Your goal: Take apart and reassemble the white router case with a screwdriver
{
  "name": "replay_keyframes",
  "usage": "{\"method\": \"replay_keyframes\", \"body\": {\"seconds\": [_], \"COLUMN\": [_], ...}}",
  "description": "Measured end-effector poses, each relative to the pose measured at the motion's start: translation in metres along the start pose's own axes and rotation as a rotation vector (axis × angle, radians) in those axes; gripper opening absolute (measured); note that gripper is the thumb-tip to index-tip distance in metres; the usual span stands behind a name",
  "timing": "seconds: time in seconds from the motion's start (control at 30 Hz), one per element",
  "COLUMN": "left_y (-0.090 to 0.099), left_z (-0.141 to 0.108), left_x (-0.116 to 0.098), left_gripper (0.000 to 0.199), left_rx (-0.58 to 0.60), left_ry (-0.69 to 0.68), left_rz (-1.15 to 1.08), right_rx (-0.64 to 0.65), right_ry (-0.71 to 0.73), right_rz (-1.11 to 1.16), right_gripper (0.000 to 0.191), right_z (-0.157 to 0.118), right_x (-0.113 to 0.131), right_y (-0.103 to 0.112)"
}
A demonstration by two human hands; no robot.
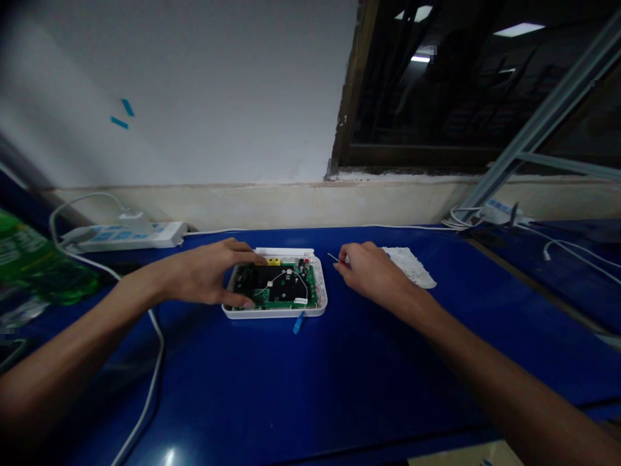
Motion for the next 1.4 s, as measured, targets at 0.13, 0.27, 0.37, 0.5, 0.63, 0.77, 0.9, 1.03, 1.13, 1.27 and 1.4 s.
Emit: {"method": "replay_keyframes", "body": {"seconds": [0.13, 0.27, 0.37, 0.5, 0.63, 0.77, 0.9, 1.03, 1.13, 1.27, 1.4], "left_y": [-0.005, -0.009, -0.009, -0.008, -0.009, -0.010, -0.009, -0.008, -0.009, -0.010, -0.010], "left_z": [-0.002, -0.001, 0.000, 0.000, 0.000, 0.000, 0.000, 0.000, 0.000, 0.000, -0.001], "left_x": [0.003, 0.004, 0.003, 0.002, 0.001, 0.004, 0.004, 0.002, 0.002, 0.003, 0.003], "left_gripper": [0.088, 0.093, 0.093, 0.093, 0.092, 0.094, 0.093, 0.092, 0.093, 0.093, 0.092], "left_rx": [0.051, 0.090, 0.081, 0.063, 0.061, 0.049, 0.043, 0.057, 0.061, 0.058, 0.052], "left_ry": [0.035, 0.056, 0.057, 0.061, 0.042, 0.042, 0.033, 0.037, 0.021, 0.027, 0.029], "left_rz": [-0.029, -0.073, -0.084, -0.090, -0.094, -0.083, -0.085, -0.098, -0.100, -0.117, -0.134], "right_rx": [-0.005, -0.032, -0.070, -0.202, -0.204, -0.252, -0.239, -0.197, -0.168, -0.122, -0.112], "right_ry": [0.050, 0.097, 0.125, 0.186, 0.310, 0.378, 0.376, 0.390, 0.435, 0.457, 0.438], "right_rz": [0.011, 0.052, 0.100, 0.223, 0.336, 0.390, 0.402, 0.362, 0.339, 0.334, 0.366], "right_gripper": [0.026, 0.028, 0.027, 0.024, 0.019, 0.023, 0.016, 0.014, 0.022, 0.026, 0.026], "right_z": [0.000, -0.004, -0.005, 0.000, 0.009, 0.011, 0.011, 0.016, 0.020, 0.026, 0.031], "right_x": [0.016, 0.023, 0.024, 0.031, 0.047, 0.054, 0.055, 0.057, 0.058, 0.053, 0.046], "right_y": [-0.028, -0.030, -0.022, -0.011, -0.016, -0.021, -0.025, -0.030, -0.032, -0.032, -0.032]}}
Point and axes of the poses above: each hand's wrist, its own z-axis towards the middle knuckle, its own y-axis out of the back of the hand, x = y × z, the point moved 4 cm from there along z, towards the middle knuckle, and after that the axes turned 4 degrees about -z, right-handed, at the moved point
